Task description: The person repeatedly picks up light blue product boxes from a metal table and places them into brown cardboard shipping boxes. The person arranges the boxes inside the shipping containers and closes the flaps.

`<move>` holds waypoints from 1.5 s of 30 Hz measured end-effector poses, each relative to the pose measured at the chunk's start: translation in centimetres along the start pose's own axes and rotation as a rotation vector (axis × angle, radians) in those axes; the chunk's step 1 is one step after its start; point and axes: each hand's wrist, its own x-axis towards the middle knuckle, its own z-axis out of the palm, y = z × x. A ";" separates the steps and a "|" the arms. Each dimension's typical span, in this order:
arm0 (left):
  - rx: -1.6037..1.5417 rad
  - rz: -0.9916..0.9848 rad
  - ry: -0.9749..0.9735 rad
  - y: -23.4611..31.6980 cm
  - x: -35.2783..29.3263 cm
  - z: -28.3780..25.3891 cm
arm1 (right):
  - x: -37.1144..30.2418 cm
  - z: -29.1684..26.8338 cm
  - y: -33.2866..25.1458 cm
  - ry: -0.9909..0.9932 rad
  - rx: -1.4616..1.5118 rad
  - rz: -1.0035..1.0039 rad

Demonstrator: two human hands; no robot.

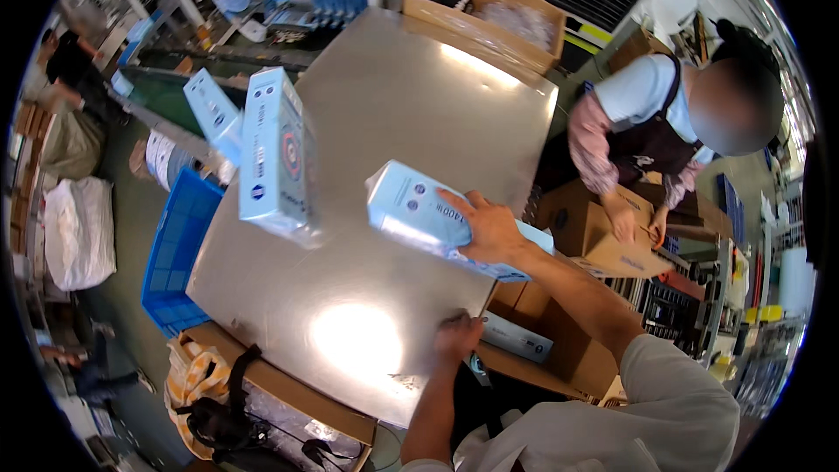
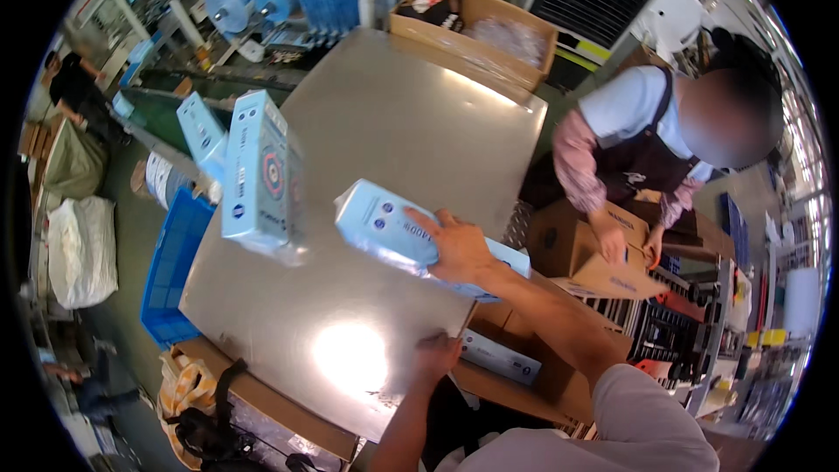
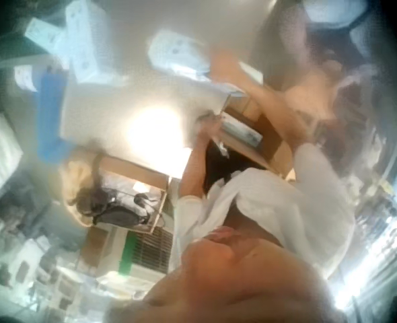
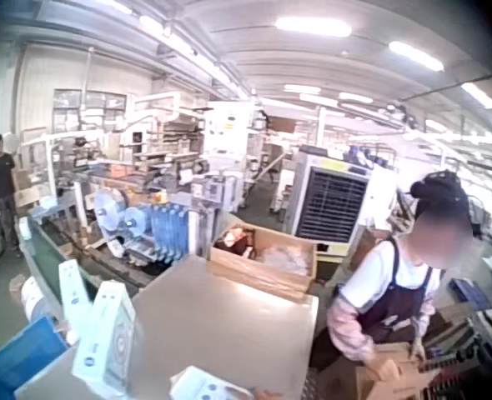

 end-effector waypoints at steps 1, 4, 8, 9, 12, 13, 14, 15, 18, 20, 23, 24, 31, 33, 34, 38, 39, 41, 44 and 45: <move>0.005 0.034 0.026 -0.3 0.0 -0.2 | -2.5 -1.7 0.4 -0.007 0.061 -0.034; -0.291 -0.054 0.239 -1.2 -1.1 1.2 | -11.4 0.0 4.8 0.315 0.244 -0.384; -0.335 -0.176 0.155 -1.0 -1.0 0.4 | -26.9 7.3 12.3 0.584 0.356 -0.276; 0.007 0.050 0.070 -1.1 -0.4 -0.5 | -29.3 10.1 13.7 0.545 0.279 -0.110; -0.005 0.122 0.186 -1.1 -0.2 -1.1 | -31.2 16.3 15.4 0.359 0.082 0.272; -0.014 0.141 0.216 -1.2 -0.3 -1.1 | -29.2 17.2 14.7 0.224 0.110 0.351; -0.030 0.120 0.227 -1.2 -0.3 -1.0 | -27.2 18.9 14.2 0.138 0.131 0.355; -0.006 0.127 0.201 -1.1 -0.3 -1.1 | -25.3 21.3 14.3 0.070 0.149 0.329; -0.036 0.119 0.150 -0.3 0.4 -1.5 | -22.1 27.2 17.3 -0.155 0.275 0.301; -0.056 0.025 -0.055 -0.3 0.1 -1.7 | -19.2 26.3 16.6 -0.312 0.409 0.406; -0.243 0.056 0.067 -2.1 2.5 -4.8 | -17.9 25.4 17.1 -0.201 0.257 0.233; -0.320 0.076 0.176 -3.5 3.1 -5.9 | -17.3 23.4 15.8 -0.200 0.372 0.235; 0.395 -0.679 0.494 -20.3 14.4 -28.2 | -17.4 13.9 7.4 -0.102 0.652 0.196; 0.419 -0.783 0.408 -20.8 14.2 -28.8 | -14.6 11.7 3.4 -0.065 0.569 0.067; 0.430 -0.824 0.354 -20.5 14.2 -28.8 | -13.0 10.4 1.6 -0.013 0.545 0.061; 0.097 -0.712 0.322 -11.1 10.6 -22.6 | -5.6 3.7 -2.7 0.292 0.576 0.154; -0.070 -0.625 0.353 -7.6 7.7 -21.8 | -3.3 1.4 -4.4 0.342 0.427 0.021; -0.870 -0.685 0.686 -2.7 1.6 -16.8 | -1.0 1.3 -7.5 0.296 0.146 -0.138; -0.690 -0.454 0.378 1.6 -3.2 -9.9 | 0.9 3.8 -8.5 0.015 -0.005 -0.094; -0.745 -0.328 0.148 2.7 -3.1 -9.4 | 1.1 3.8 -8.0 -0.081 -0.016 -0.070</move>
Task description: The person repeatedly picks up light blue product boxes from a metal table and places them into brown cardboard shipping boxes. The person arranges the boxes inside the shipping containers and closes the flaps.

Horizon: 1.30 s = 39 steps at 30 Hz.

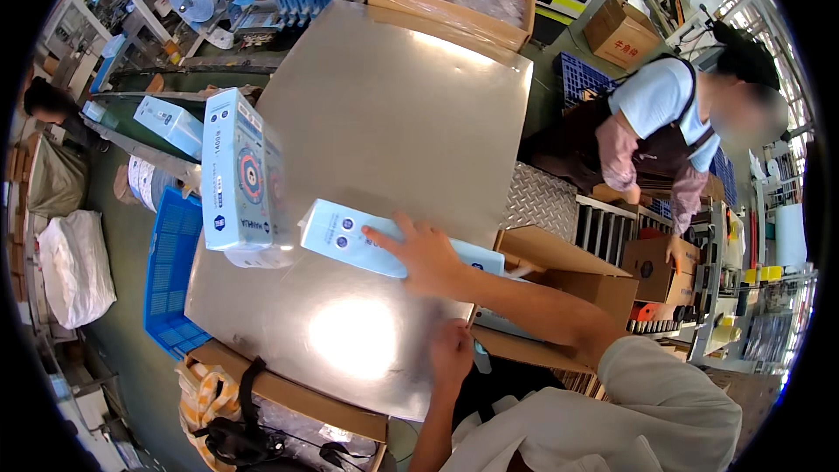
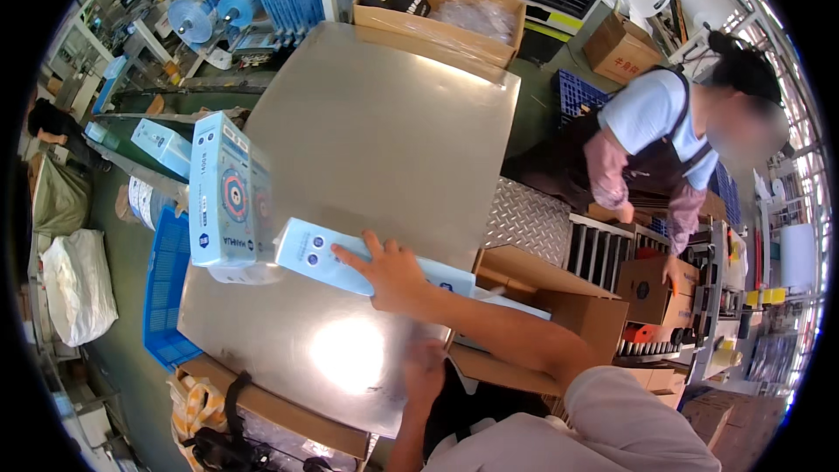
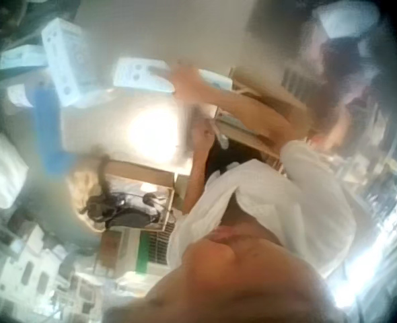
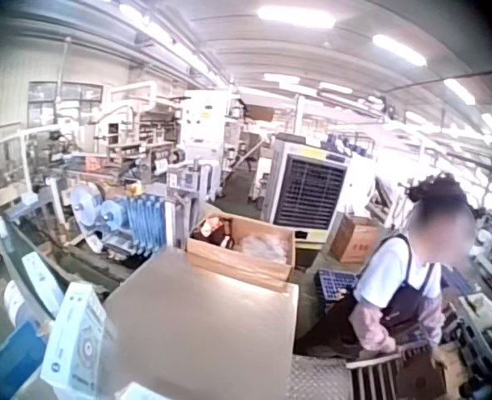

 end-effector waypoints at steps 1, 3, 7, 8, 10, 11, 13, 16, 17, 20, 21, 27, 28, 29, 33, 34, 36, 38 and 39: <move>0.016 0.024 -0.222 0.3 0.2 1.3 | -0.6 -0.3 1.0 0.036 0.038 0.015; 0.050 0.054 -0.630 1.6 2.2 3.1 | -3.7 -2.9 2.7 0.118 0.225 -0.008; 0.065 0.113 -1.322 -0.6 8.0 7.0 | -15.2 -4.5 8.4 0.497 0.283 -0.209; 0.118 0.140 -1.365 -1.1 8.7 8.8 | -19.0 -2.0 11.6 0.697 0.246 -0.317; 0.306 0.196 -1.314 -1.9 9.9 12.4 | -27.7 3.9 17.8 0.549 0.318 -0.132; 0.398 0.223 -1.254 -2.3 10.1 13.8 | -32.0 7.7 21.1 0.497 0.420 -0.032; 0.537 0.254 -1.159 -4.5 10.1 16.7 | -32.5 8.4 21.5 0.691 0.247 -0.157; 0.651 0.275 -1.100 -7.2 9.4 18.7 | -33.7 13.1 25.0 0.494 -0.060 0.050; 0.673 0.279 -1.110 -8.2 9.0 19.4 | -32.4 14.3 25.5 0.346 -0.044 0.151; 0.749 0.316 -1.185 -9.1 7.5 18.6 | -24.7 19.4 26.1 0.125 -0.105 0.322; 0.787 0.373 -1.201 -9.0 7.3 17.8 | -22.9 20.9 26.5 0.081 -0.136 0.331; -0.591 -0.394 -0.838 -1.6 5.9 9.6 | -21.9 26.2 34.0 0.178 0.635 0.075; -0.787 -0.471 -0.604 -0.2 4.8 6.1 | -21.4 24.4 32.1 0.119 0.568 0.103; -0.769 -0.381 -0.392 0.1 3.9 3.5 | -24.1 25.1 31.7 0.184 0.351 0.270; 0.164 -0.452 0.589 -1.3 -4.8 -7.3 | -31.9 28.9 32.2 0.216 0.286 0.494; 0.374 -0.480 0.827 -4.8 -10.3 -10.7 | -31.7 28.5 30.0 0.167 0.323 0.523; 1.001 -0.729 1.083 -6.9 -15.4 -14.3 | -30.0 27.4 30.1 0.038 0.361 0.544; 1.020 -0.667 0.910 -11.1 -21.8 -17.8 | -28.6 28.8 33.3 -0.168 0.414 0.490; 0.999 -0.652 0.817 -12.2 -21.2 -17.6 | -29.5 30.2 36.4 -0.136 0.295 0.275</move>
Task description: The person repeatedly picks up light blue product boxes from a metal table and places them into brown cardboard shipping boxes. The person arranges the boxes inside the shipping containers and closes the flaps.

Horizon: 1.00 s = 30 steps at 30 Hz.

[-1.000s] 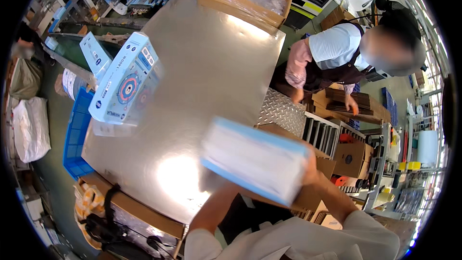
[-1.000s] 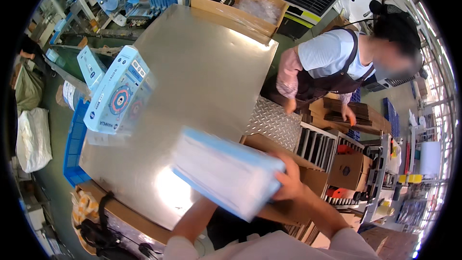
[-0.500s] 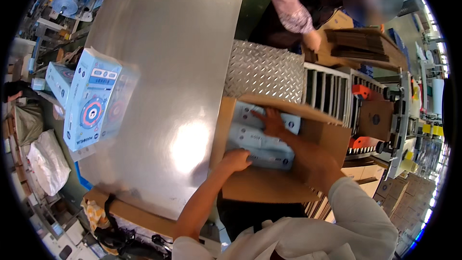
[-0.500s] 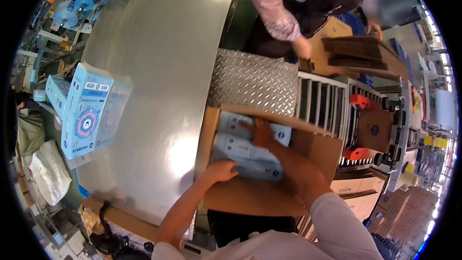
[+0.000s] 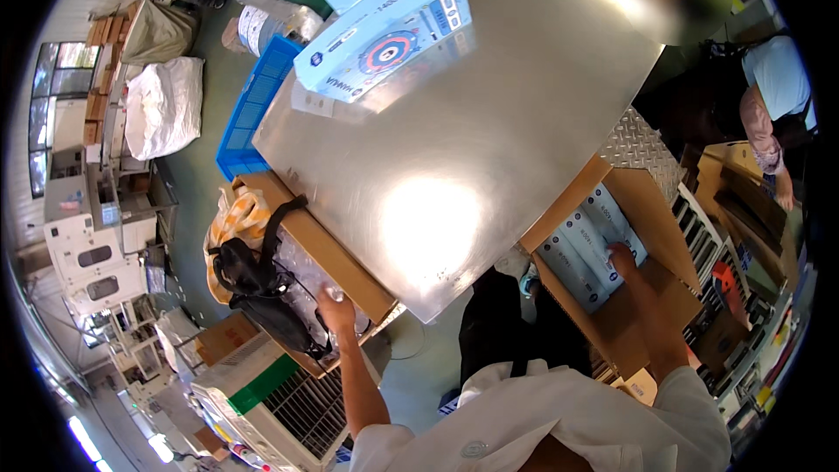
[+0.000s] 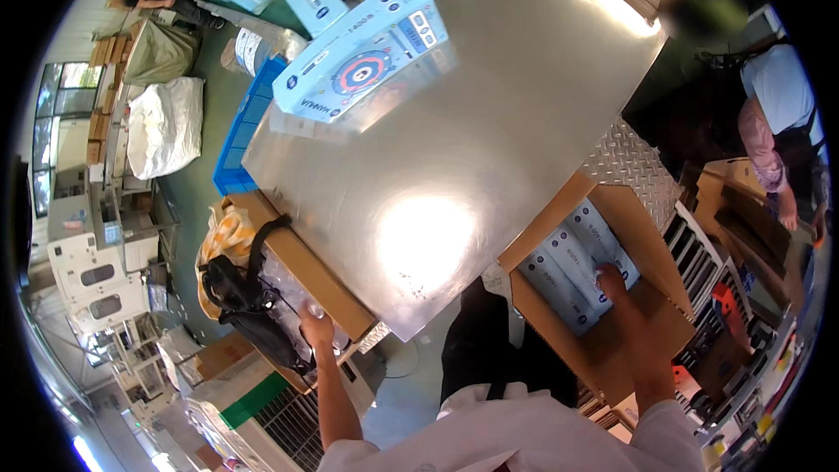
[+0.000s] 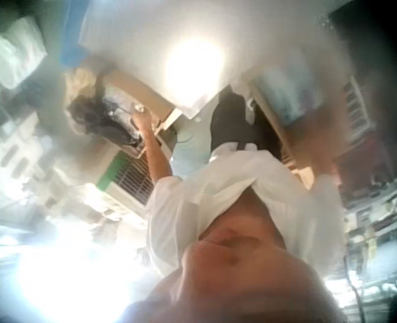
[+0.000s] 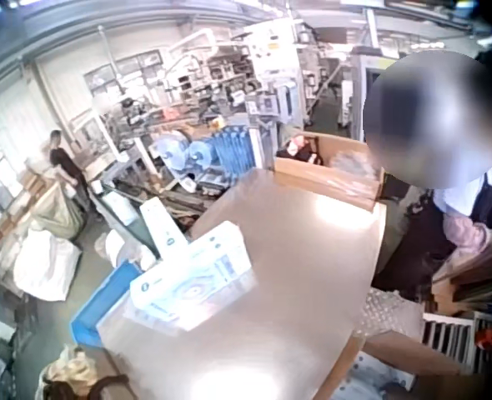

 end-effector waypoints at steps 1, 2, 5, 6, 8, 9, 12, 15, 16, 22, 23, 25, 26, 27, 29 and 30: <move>0.018 0.025 -0.070 -1.2 -1.1 0.6 | 0.4 -0.8 -0.4 -0.037 0.251 0.099; 0.038 0.021 -0.140 -0.6 -1.7 1.1 | 1.3 -2.0 -1.9 -0.061 0.501 0.198; -0.184 -0.142 -0.237 -1.8 -1.5 0.6 | 2.4 -5.9 -7.9 -0.113 0.665 0.124; -0.353 -0.263 -0.161 -2.3 -1.4 0.5 | 2.5 -7.2 -10.5 -0.108 0.692 0.092; -0.682 -0.500 -0.004 -3.4 -1.4 -0.1 | 2.1 -9.8 -15.9 -0.081 0.756 0.006; -0.883 -0.597 0.075 -3.7 -1.2 -0.6 | 1.7 -10.9 -18.3 -0.054 0.758 -0.020; -1.369 -0.821 0.264 -3.9 -0.5 -1.6 | 0.9 -12.2 -23.6 0.100 0.701 -0.145; -1.605 -0.868 0.177 -6.3 -0.9 -2.4 | -0.7 -13.3 -29.0 0.135 0.645 -0.227; -1.762 -0.834 0.119 -8.0 -1.2 -2.6 | -1.4 -14.4 -31.3 0.128 0.534 -0.243; -1.484 -0.175 -0.410 15.7 -2.9 -6.7 | -4.8 -15.3 -36.9 -0.171 1.037 -0.439; -1.384 -0.054 -0.647 21.5 -4.7 -8.5 | -5.8 -16.3 -39.0 -0.417 1.238 -0.302; -1.392 0.294 -0.815 28.9 -8.0 -8.9 | -5.9 -16.1 -39.6 -0.192 0.776 -0.549; -1.137 0.460 -0.876 32.3 -7.5 -10.3 | -5.9 -15.5 -37.7 -0.059 0.999 -0.391; -1.098 0.557 -0.903 33.9 -6.6 -10.6 | -5.9 -15.1 -35.8 0.067 1.222 -0.251; -1.001 0.728 -0.922 36.1 -4.0 -10.7 | -4.8 -14.2 -28.6 0.236 1.406 0.113; -0.899 0.870 -0.757 36.9 -1.0 -9.9 | -4.4 -13.2 -24.9 0.314 1.363 0.186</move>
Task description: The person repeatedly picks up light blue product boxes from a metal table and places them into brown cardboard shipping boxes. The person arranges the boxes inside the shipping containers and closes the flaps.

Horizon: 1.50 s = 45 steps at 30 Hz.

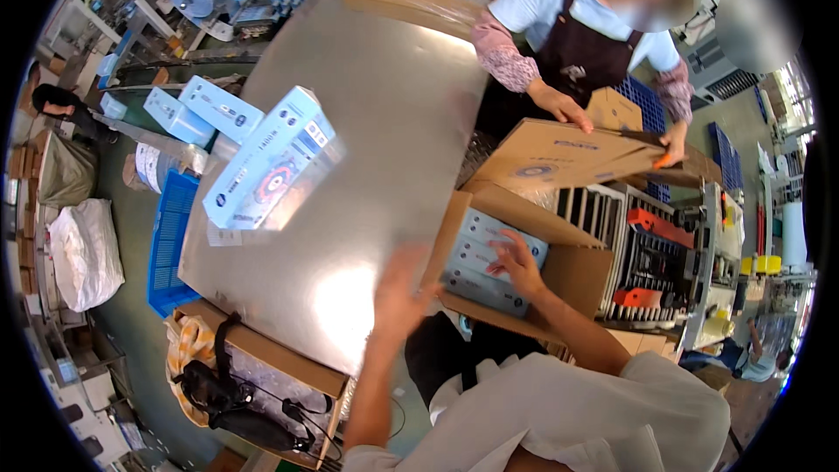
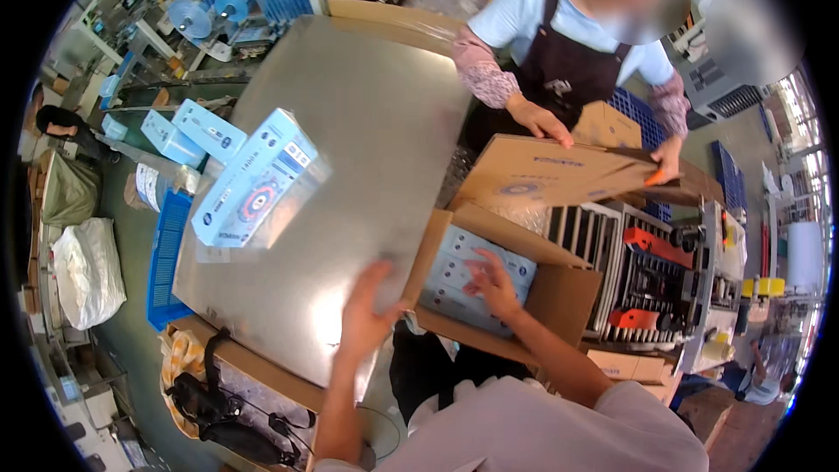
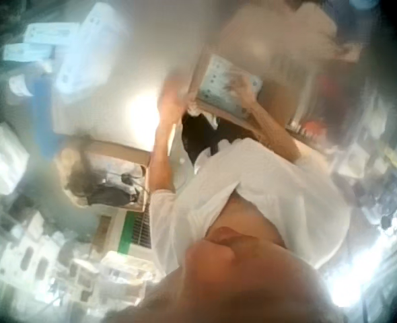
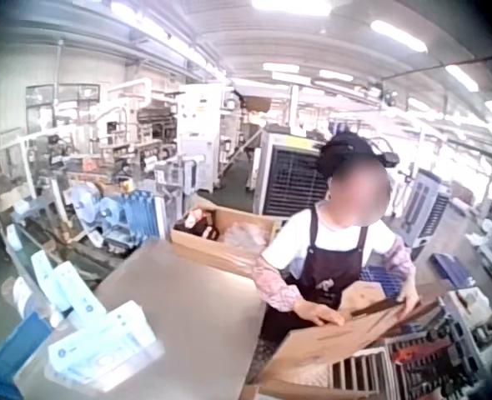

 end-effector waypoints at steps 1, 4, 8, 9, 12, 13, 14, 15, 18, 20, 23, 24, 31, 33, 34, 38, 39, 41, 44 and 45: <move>0.191 0.098 0.042 -2.5 2.1 -3.1 | 0.6 -2.5 1.6 0.093 -0.039 0.007; 0.570 0.005 0.365 -11.0 8.5 -14.2 | 1.6 -4.3 2.0 0.077 -1.394 -0.261; 0.972 -0.241 0.191 -15.4 13.7 -25.0 | 5.6 7.5 -4.6 -0.180 -1.092 -0.322; 0.925 -0.391 0.011 -17.1 13.5 -26.4 | 6.8 12.9 -7.2 -0.253 -1.062 -0.454; 0.983 -0.214 0.141 -18.5 12.2 -22.7 | 13.4 25.6 -13.2 -0.277 -1.044 -0.856; 0.961 -0.189 0.154 -17.1 11.0 -20.1 | 16.0 28.9 -15.4 -0.281 -0.980 -0.981; 0.955 -0.180 0.162 -15.5 8.5 -18.1 | 17.7 33.7 -17.7 -0.246 -0.999 -0.983; 0.979 -0.267 0.174 -14.1 5.4 -16.4 | 20.3 37.7 -19.5 -0.233 -1.066 -1.130; 0.805 -0.557 0.127 -10.6 -4.6 -15.8 | 24.7 47.4 -19.8 -0.105 -1.432 -0.930; 0.539 -0.787 0.171 -9.8 -9.7 -15.7 | 26.8 49.4 -18.6 -0.266 -1.493 -0.551; 0.367 -0.842 0.446 -11.5 -16.7 -12.7 | 23.1 46.0 -14.7 -0.300 -1.336 -0.607; 0.353 -0.850 0.574 -11.8 -18.0 -11.2 | 19.7 45.2 -13.5 -0.309 -1.427 -0.471; 0.373 -0.952 0.748 -10.6 -13.6 -7.8 | 4.4 34.7 -6.4 -1.029 -1.457 -0.555; 0.126 -1.076 0.775 -10.0 -14.1 -8.7 | 10.5 40.0 -9.8 -0.865 -1.057 -0.748; 0.125 -1.099 0.803 -10.0 -14.3 -8.9 | 11.8 45.2 -13.5 -0.621 -1.198 -1.041; 0.050 -1.080 0.770 -9.7 -13.4 -8.9 | 25.5 50.8 -17.6 0.019 -1.712 -0.942; 0.013 -1.051 0.784 -9.7 -13.3 -8.8 | 27.1 50.1 -17.4 -0.008 -1.707 -0.757; -0.033 -1.030 0.838 -10.1 -13.8 -8.6 | 25.6 49.9 -15.7 -0.095 -1.629 -0.593; -0.026 -0.923 0.845 -10.7 -14.4 -7.7 | 16.9 43.7 -13.0 -0.303 -1.795 -0.493; -0.125 -0.871 0.849 -10.9 -14.7 -7.6 | 14.9 40.3 -10.9 -0.441 -1.782 -0.544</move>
